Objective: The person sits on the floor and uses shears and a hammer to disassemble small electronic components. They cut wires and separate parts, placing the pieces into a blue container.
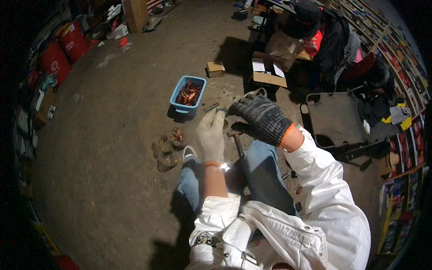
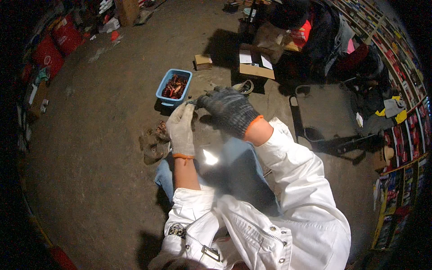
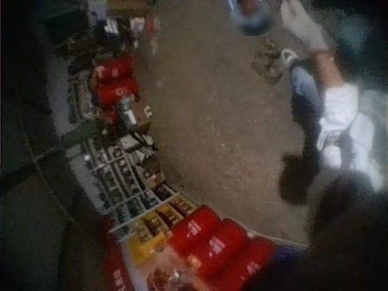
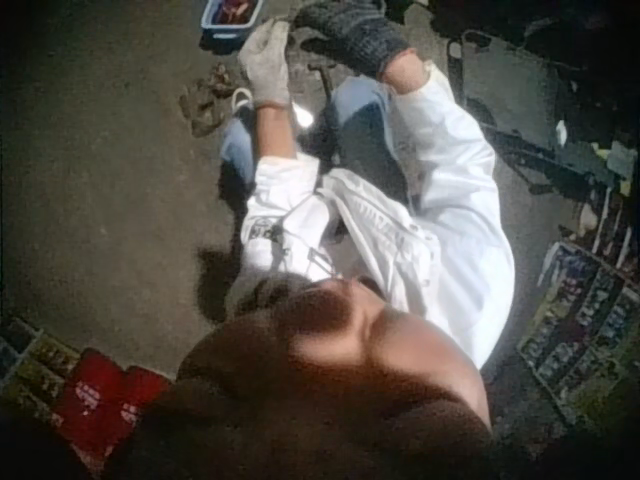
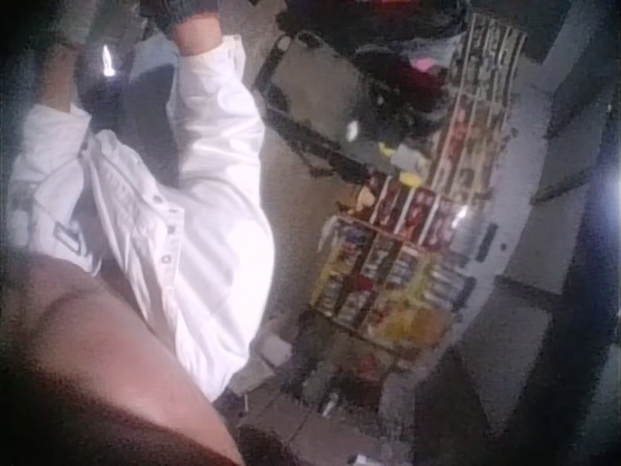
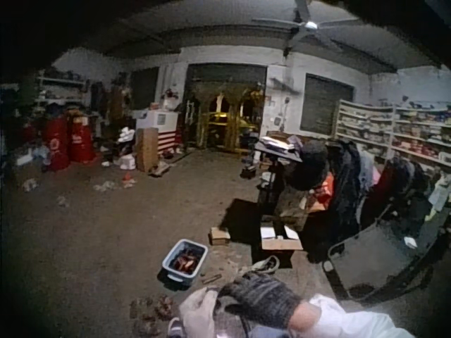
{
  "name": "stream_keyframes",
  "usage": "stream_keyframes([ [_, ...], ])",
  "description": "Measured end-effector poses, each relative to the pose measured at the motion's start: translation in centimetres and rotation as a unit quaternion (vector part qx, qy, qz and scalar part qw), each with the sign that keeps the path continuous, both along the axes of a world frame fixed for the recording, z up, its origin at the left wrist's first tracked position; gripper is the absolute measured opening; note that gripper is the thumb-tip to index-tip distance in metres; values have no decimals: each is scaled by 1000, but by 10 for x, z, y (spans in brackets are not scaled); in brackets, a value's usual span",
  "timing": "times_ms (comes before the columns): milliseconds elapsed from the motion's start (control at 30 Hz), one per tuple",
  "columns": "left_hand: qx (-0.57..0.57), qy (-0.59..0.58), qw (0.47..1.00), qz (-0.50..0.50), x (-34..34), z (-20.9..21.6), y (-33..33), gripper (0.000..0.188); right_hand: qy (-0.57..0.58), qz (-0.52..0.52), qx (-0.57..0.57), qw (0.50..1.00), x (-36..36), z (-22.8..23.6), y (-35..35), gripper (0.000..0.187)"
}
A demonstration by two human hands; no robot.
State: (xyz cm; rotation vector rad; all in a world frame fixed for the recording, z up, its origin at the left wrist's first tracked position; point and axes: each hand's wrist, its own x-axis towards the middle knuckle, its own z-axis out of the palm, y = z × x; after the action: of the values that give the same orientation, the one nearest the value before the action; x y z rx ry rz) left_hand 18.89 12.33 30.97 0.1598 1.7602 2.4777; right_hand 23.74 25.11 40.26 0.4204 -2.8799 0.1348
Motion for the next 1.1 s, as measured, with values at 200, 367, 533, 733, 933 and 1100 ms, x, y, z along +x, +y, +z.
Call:
stream_keyframes([
  [200,118,12,992,-32,-8,-16,-3,26,-36,44,-51,997,12,13,-72,27],
  [367,67,-58,996,-20,2,-4,-5,18,-14,188,-69,980,49,4,-115,24],
  [533,91,-76,993,-18,3,6,-2,19,-1,217,-60,974,64,5,-116,21],
  [733,110,-67,992,-15,0,1,0,23,31,175,-80,981,61,3,-94,20],
  [933,194,-35,980,-39,6,12,-1,25,71,-153,-545,821,33,-29,-39,24],
  [1100,166,-7,986,-32,9,14,10,26,200,-157,-453,854,13,-67,-23,21],
])
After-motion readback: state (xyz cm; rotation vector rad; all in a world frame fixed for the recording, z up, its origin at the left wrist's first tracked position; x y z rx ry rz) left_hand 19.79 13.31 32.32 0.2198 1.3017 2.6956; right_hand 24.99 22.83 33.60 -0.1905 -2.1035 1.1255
